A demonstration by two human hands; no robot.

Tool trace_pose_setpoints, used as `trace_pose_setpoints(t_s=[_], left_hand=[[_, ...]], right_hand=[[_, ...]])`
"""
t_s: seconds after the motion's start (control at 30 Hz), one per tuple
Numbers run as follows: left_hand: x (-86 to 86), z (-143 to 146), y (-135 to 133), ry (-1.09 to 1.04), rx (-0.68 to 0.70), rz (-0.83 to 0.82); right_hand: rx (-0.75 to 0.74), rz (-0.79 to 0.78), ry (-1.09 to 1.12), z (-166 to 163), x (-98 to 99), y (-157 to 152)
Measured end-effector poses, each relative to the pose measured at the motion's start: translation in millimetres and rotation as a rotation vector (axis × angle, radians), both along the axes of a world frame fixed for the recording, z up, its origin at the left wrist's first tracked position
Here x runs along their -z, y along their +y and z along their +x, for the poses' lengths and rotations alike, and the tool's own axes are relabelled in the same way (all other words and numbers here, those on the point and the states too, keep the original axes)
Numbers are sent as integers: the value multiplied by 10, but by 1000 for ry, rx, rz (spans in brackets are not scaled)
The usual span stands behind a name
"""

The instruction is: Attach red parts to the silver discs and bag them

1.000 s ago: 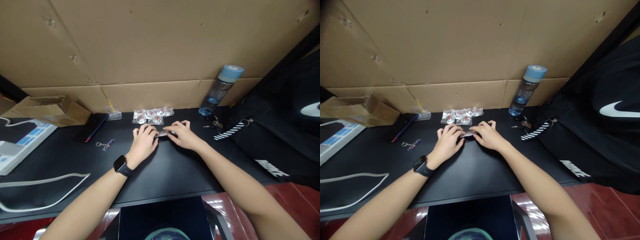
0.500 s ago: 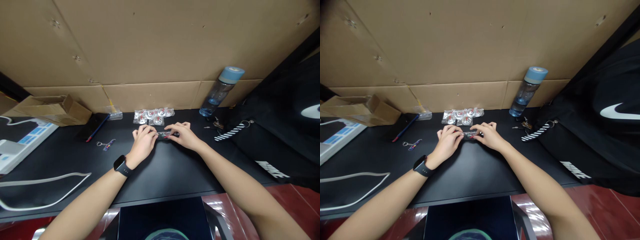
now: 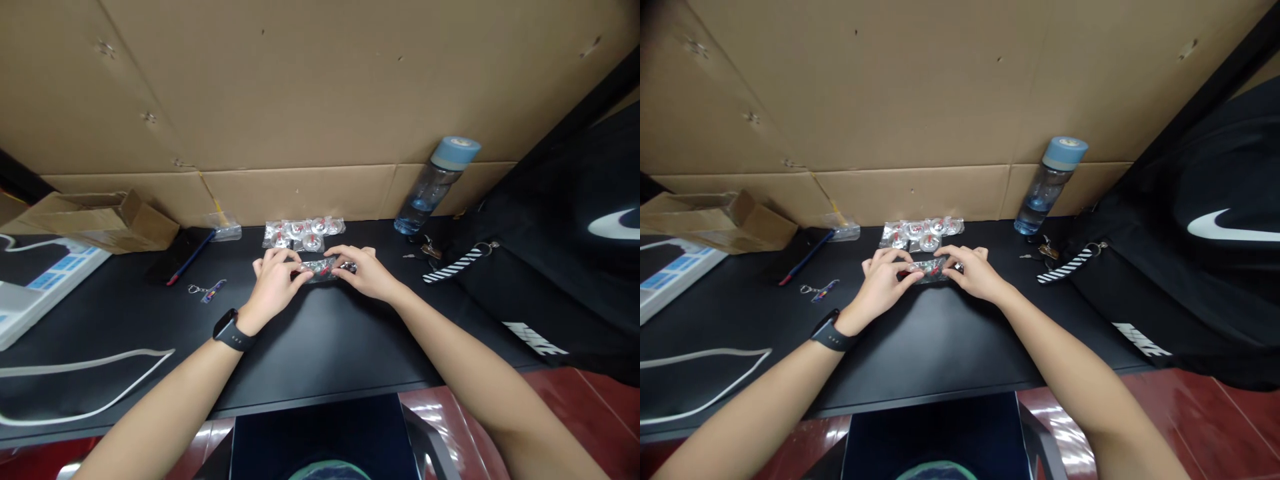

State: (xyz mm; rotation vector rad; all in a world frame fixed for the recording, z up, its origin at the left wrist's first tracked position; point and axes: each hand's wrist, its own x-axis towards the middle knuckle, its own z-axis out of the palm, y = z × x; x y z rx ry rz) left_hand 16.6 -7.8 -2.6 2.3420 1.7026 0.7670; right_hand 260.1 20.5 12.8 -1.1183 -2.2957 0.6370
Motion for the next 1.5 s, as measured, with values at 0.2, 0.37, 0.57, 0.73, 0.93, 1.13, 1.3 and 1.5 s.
trace_pose_setpoints(t_s=[0.2, 0.37, 0.57, 0.73, 0.93, 1.13, 1.3, 1.5], left_hand=[[-55, 1, 1, -40, 29, -36], [-63, 35, -14, -98, 33, -26], [-57, -12, 23, -53, 3, -36], [-75, -205, 108, 17, -25, 17], [-15, -419, 203, 125, 37, -11], [48, -402, 180, 176, 96, -4], [64, -286, 141, 174, 114, 9], [48, -186, 81, 170, 247, -48]], right_hand=[[47, 46, -14, -16, 16, -18], [63, 5, 54, -29, -2, -32], [115, -75, 204, 20, 6, 80], [460, 13, 167, 141, 131, 445], [582, 78, 17, 125, 308, 764], [252, 75, -46, 468, 178, 618], [-9, -32, -150, 542, 52, 414], [27, 5, -266, 432, 36, 410]])
